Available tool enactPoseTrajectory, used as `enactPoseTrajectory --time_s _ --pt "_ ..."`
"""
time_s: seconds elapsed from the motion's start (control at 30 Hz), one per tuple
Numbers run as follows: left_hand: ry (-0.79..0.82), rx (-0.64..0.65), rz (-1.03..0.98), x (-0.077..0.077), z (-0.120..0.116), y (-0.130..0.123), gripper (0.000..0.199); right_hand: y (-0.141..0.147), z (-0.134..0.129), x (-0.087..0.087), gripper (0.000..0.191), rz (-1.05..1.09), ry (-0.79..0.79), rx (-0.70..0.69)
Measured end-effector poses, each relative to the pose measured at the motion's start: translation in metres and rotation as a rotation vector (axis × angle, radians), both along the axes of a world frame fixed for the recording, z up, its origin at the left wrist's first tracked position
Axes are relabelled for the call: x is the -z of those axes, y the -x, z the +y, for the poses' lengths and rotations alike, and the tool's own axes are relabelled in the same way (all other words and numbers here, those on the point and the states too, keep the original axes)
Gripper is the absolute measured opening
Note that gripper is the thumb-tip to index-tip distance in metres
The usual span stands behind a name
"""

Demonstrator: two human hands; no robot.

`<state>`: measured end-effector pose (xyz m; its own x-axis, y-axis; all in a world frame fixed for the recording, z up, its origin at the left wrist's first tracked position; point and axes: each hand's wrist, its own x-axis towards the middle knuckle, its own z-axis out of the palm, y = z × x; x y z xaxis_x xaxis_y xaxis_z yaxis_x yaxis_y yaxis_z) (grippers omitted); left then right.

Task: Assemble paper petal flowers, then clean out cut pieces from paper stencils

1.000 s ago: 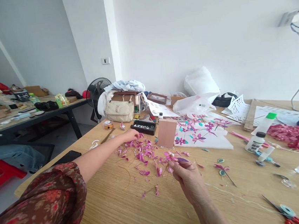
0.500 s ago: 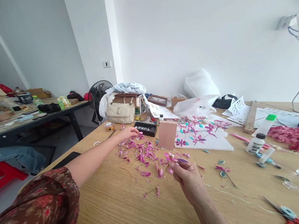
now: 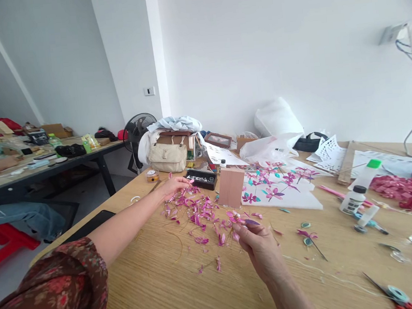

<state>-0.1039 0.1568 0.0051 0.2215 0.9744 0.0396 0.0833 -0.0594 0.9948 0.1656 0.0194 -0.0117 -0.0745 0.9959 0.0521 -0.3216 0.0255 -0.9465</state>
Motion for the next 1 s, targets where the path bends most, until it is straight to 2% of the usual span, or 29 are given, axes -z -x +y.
enactPoseTrajectory --time_s 0.2,0.4,0.8,1.0 --pt "0.05 0.012 -0.132 0.001 -0.004 0.0 0.004 -0.001 0.002 0.002 0.029 0.0 0.021 -0.021" --pt "0.035 0.007 -0.195 0.001 -0.007 0.003 0.015 0.001 -0.001 0.0 0.033 0.002 0.011 -0.031" --pt "0.002 -0.038 -0.16 0.0 -0.008 0.011 0.029 0.003 -0.003 -0.003 0.034 0.009 0.026 -0.053" --pt "0.005 -0.017 -0.107 -0.004 -0.01 0.012 0.033 0.004 -0.004 -0.005 0.036 0.002 0.018 -0.062"
